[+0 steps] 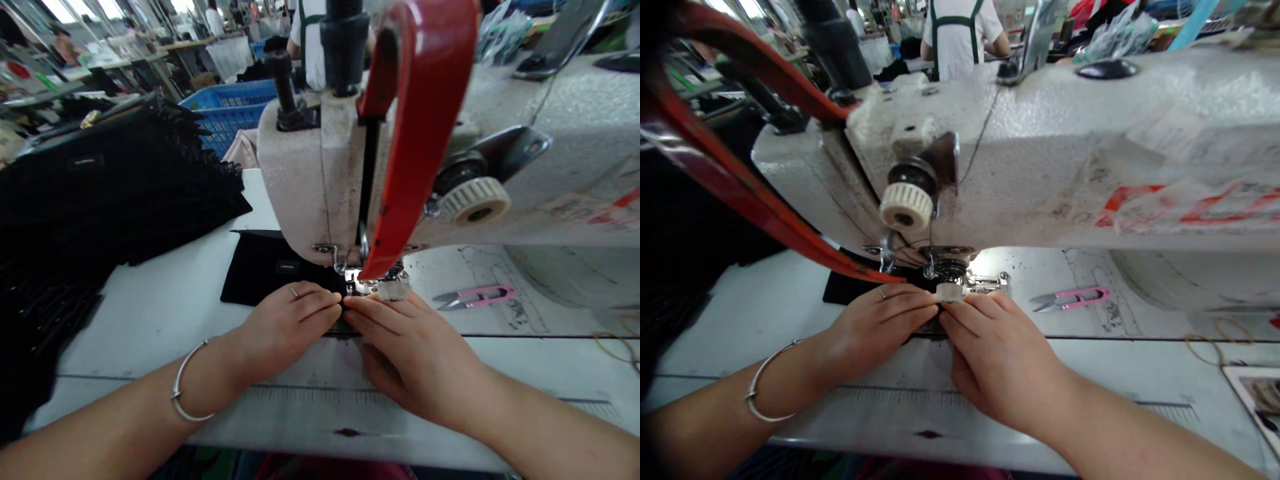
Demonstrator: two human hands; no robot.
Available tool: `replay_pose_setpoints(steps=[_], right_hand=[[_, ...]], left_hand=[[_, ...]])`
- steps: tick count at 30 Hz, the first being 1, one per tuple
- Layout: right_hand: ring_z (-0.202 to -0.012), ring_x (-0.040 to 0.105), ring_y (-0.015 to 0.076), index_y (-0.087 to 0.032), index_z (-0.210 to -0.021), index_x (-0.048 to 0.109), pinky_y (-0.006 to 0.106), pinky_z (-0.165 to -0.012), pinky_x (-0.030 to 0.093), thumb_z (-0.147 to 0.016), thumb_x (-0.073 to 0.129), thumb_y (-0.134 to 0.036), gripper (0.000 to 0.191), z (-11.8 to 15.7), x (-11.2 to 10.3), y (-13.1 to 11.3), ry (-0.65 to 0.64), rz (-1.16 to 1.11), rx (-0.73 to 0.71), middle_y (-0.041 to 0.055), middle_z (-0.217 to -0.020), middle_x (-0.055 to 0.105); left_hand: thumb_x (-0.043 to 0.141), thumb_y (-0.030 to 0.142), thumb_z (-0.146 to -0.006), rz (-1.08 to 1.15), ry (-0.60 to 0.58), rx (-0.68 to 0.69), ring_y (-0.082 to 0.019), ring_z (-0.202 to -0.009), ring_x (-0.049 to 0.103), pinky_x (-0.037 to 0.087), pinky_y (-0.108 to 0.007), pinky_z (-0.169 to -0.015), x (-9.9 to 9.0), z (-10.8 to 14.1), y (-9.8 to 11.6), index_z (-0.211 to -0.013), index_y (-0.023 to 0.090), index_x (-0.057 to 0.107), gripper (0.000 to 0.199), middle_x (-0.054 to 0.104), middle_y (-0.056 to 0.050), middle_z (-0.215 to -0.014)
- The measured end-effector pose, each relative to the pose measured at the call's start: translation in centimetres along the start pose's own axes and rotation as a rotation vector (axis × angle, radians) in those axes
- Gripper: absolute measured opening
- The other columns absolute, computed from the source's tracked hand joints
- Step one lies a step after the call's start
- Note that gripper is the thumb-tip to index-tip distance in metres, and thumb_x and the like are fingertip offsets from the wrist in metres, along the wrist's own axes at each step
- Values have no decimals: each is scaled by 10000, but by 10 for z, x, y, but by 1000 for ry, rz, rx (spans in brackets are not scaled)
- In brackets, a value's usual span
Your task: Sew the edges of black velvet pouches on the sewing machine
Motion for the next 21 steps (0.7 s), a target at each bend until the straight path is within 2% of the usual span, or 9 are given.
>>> replay_pose_setpoints(steps=[6,10,15,21], right_hand=[[-1078,554,278,-131,-1211,595,479,-910,440,-841,500,-173,384,-3,3,3,-7,3,30,123,-1290,595],[-1065,538,299,-118,-1226,589,489,-895,447,-852,510,-236,400,-6,7,5,-27,64,53,125,-1275,583],[-1039,508,322,-113,-1259,583,479,-869,454,-831,550,-282,461,-10,6,11,-9,113,120,134,-1165,579],[-982,522,313,-118,-1246,581,491,-855,448,-859,525,-299,431,-12,10,15,-53,124,129,113,-1068,589]], left_hand=[[431,77,-957,-20,-61,-12,-195,-1040,641,541,-340,-952,4,-5,-6,-1099,94,608,228,687,-85,-1111],[466,94,-948,4,-44,-34,-198,-1021,645,546,-344,-945,3,-10,-14,-1054,94,622,189,694,-93,-1089],[514,111,-939,16,-30,-99,-189,-1020,645,526,-354,-973,5,-15,-25,-1034,122,637,156,696,-64,-1052],[462,110,-961,-6,5,-131,-167,-1001,648,498,-323,-1002,5,-20,-32,-967,123,650,189,706,-64,-984]])
Point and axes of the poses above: each hand's wrist, its own z-axis away from the middle knuckle, its own x-axis out of the palm, y = z × x, the point moved 8 cm from there along -z, towards the middle knuckle
